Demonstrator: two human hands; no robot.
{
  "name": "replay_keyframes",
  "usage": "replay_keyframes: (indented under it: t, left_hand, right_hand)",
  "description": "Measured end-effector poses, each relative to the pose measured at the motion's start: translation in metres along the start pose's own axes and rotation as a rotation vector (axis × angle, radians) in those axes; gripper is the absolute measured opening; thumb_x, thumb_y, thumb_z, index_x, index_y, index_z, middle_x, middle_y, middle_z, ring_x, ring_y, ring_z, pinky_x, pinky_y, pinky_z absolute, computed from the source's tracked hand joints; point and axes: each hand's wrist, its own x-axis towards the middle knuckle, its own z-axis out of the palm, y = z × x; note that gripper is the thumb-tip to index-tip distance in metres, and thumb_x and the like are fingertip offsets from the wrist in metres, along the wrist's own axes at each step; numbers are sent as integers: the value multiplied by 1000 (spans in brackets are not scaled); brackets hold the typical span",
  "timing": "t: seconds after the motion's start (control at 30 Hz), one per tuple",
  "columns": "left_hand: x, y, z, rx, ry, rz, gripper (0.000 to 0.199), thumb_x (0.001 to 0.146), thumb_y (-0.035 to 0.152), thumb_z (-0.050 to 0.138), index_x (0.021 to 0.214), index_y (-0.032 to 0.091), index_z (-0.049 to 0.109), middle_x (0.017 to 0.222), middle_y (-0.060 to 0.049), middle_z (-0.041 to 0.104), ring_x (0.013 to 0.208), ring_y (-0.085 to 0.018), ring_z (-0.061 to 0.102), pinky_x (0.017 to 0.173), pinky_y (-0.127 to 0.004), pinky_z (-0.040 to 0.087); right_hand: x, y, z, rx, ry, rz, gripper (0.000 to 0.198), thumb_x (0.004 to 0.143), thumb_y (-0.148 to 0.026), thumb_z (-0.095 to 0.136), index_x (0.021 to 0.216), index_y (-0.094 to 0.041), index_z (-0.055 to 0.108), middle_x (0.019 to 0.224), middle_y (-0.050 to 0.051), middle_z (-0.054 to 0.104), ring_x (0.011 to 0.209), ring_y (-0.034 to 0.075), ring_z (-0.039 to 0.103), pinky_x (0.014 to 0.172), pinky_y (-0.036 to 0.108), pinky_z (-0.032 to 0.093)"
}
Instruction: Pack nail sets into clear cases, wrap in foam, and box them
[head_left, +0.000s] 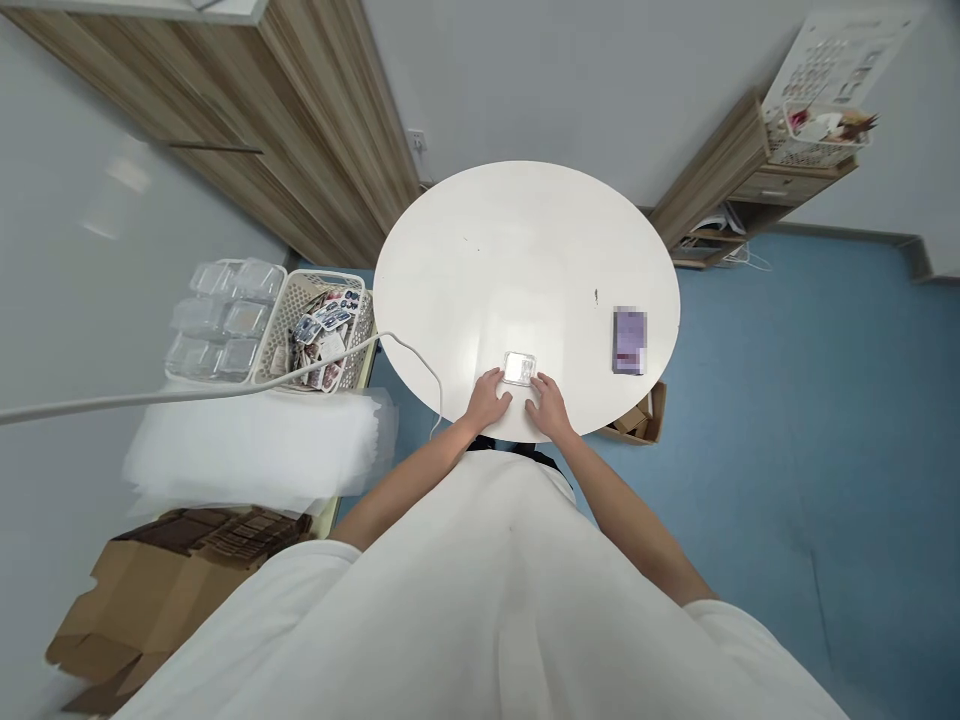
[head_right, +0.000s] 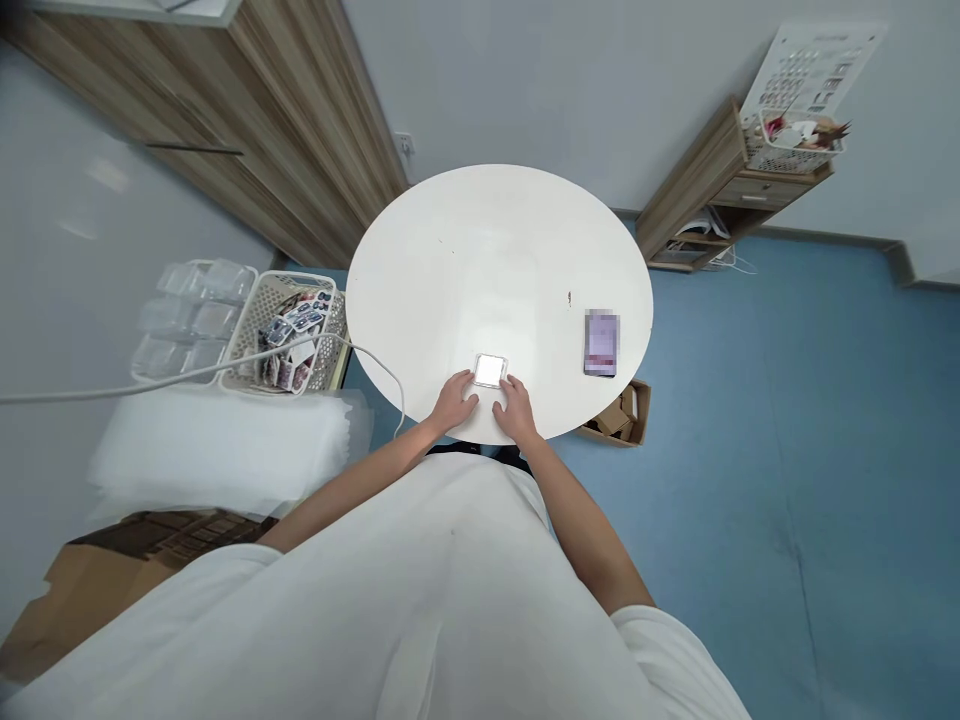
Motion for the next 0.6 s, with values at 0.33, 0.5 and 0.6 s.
replay_keyframes:
  t: [0.33, 0.5, 0.6]
  left_hand:
    - [-19, -21, -31, 318, -205, 299, 41, 66, 31, 63, 105, 22, 57, 114, -9, 55, 109, -28, 47, 94, -44, 32]
    - [-6, -23, -36, 335, -145, 253, 23, 79, 16, 44, 94, 22, 61, 99, -8, 63, 98, -23, 55, 90, -40, 33]
    - [-1, -26, -40, 274, -133, 228, 26, 84, 19, 37, 92, 22, 62, 94, -6, 66, 92, -21, 58, 86, -38, 36]
  right_hand:
    - [-2, -14, 7, -433, -96, -144, 15, 87, -21, 44, 86, -20, 59, 96, 7, 59, 89, 20, 51, 76, 32, 38]
    - [-4, -18, -2, -341, -40, -112, 19, 88, -30, 43, 93, -20, 58, 99, 7, 59, 91, 20, 52, 78, 32, 38]
    - [-9, -13, -12, -268, -13, -161, 39, 79, -45, 55, 108, -19, 54, 111, 9, 57, 103, 24, 50, 87, 38, 36]
